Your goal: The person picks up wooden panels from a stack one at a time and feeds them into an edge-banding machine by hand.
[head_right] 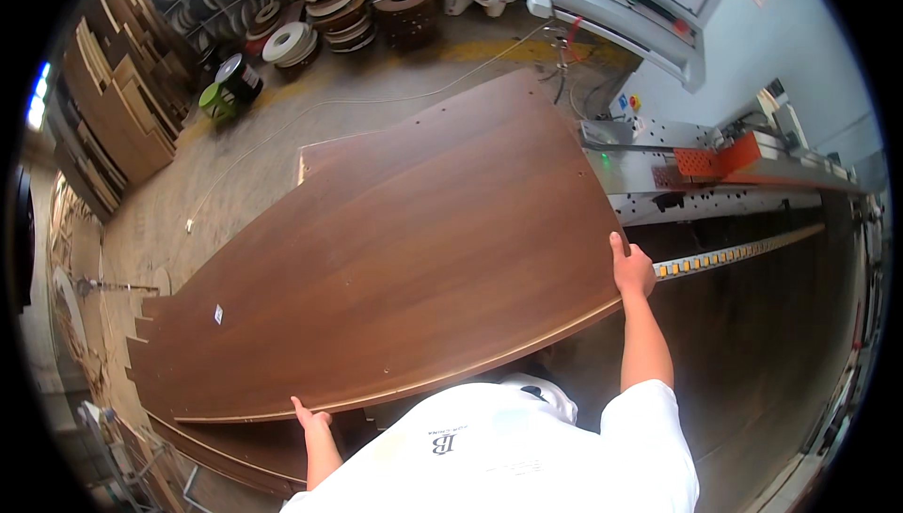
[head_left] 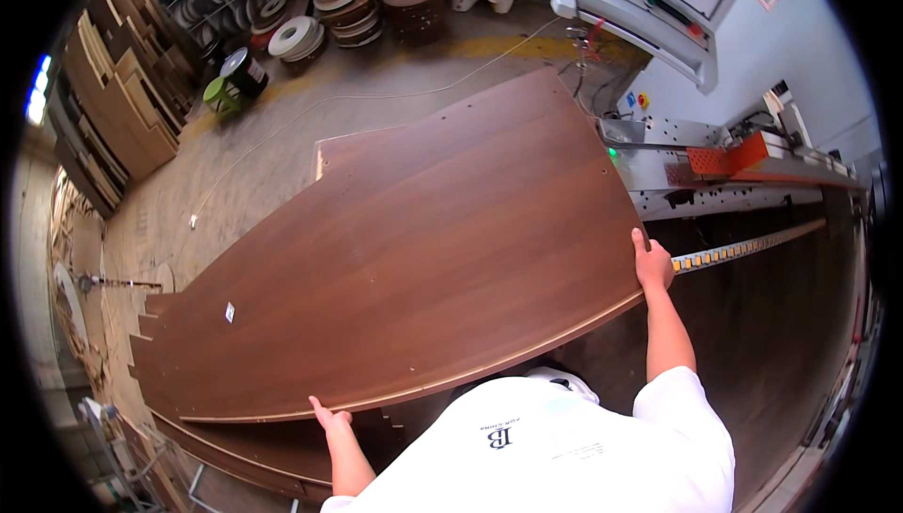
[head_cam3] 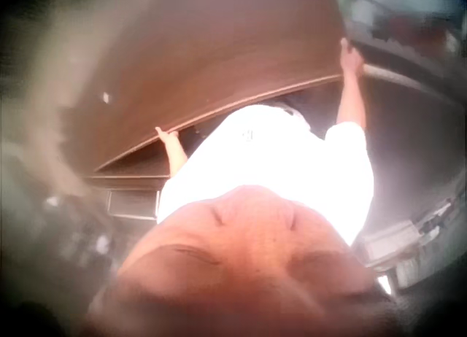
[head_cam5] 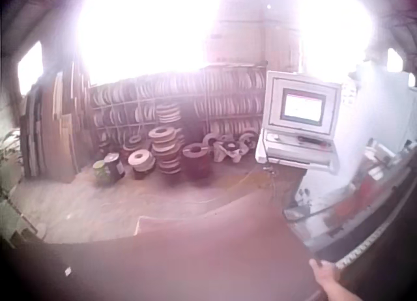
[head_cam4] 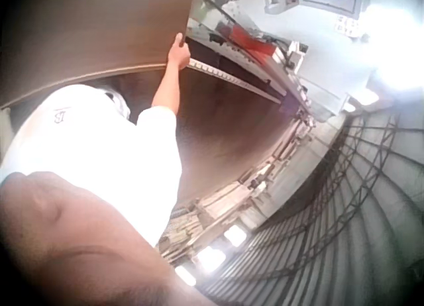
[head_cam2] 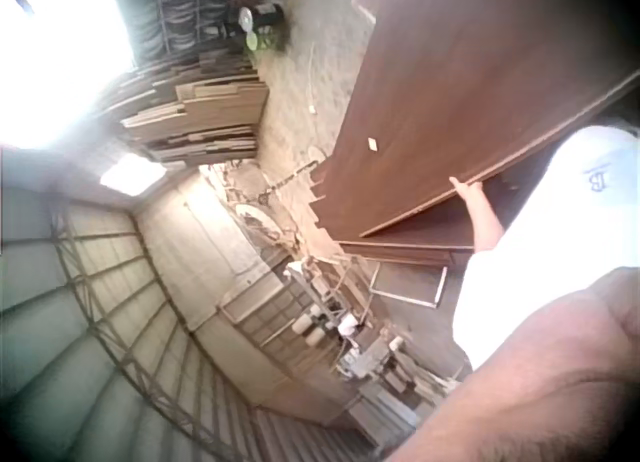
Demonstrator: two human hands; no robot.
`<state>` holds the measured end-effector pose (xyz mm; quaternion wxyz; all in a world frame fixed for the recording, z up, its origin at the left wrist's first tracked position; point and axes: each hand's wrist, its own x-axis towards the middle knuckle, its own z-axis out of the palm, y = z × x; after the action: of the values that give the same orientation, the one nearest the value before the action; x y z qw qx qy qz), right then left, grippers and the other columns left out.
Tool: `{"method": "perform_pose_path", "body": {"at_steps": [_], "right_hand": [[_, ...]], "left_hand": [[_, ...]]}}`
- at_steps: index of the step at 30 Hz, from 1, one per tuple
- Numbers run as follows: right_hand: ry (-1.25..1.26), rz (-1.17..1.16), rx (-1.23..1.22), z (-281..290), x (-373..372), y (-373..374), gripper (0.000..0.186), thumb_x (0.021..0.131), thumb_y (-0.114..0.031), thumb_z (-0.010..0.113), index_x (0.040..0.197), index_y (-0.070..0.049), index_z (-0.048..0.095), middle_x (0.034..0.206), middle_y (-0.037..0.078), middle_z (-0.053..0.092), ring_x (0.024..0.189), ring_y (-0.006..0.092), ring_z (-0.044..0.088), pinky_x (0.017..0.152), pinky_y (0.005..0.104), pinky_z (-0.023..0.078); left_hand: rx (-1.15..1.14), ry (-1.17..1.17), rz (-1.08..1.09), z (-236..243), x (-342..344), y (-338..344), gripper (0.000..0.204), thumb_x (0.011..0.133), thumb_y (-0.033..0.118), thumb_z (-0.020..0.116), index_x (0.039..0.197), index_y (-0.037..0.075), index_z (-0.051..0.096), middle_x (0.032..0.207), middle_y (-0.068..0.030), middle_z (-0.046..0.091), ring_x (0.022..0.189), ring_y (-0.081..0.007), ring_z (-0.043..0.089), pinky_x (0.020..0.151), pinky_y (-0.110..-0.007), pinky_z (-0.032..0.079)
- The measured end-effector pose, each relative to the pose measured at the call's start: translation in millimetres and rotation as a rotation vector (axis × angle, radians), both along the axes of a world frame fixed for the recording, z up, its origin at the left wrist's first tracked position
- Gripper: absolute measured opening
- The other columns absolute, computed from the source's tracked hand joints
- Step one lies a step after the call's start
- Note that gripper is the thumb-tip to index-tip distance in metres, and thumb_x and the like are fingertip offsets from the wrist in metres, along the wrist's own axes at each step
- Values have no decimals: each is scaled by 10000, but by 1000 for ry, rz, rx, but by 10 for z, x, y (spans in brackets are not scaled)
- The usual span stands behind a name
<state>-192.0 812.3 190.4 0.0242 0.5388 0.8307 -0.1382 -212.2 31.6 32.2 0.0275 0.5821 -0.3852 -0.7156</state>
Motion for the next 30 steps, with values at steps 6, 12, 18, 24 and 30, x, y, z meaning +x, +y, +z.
{"method": "perform_pose_path", "body": {"at_steps": [6,12,18,24,30], "right_hand": [[17,-20,-10,-366,371,151,747,906,-742,393,1006,-70,705,994,232,703,988,422,653,855,499,508],[-24,-125,100,-461,1145,602,711,916,-718,401,1015,-88,715,1018,210,704,1014,406,645,863,487,504],[-49,-181,15,-460,1671,864,717,920,-716,395,1044,-84,708,1040,208,700,1009,407,647,870,488,509],[-64,-241,34,-616,2151,1022,716,936,-701,381,1016,-57,685,1063,209,685,1020,413,626,863,489,496],[-68,-299,-16,-765,2567,1103,715,937,-700,381,1021,-60,688,1070,211,684,1018,418,624,863,485,497]], "left_hand": [[84,19,49,13,250,55,738,885,625,623,1370,76,534,1430,-72,535,1288,-289,504,1119,-470,367],[-35,-121,16,154,491,707,697,886,604,634,1355,94,551,1418,-57,546,1270,-278,512,1076,-454,405],[36,-88,-49,213,686,896,694,887,617,626,1353,107,553,1416,-45,546,1260,-276,518,1052,-441,425],[51,-133,-149,257,724,1063,683,898,629,600,1342,111,557,1407,-38,550,1280,-265,498,1067,-440,408],[-90,-115,-470,388,761,1276,620,863,749,527,1232,255,599,1235,69,624,664,-149,536,429,-269,225]]}}
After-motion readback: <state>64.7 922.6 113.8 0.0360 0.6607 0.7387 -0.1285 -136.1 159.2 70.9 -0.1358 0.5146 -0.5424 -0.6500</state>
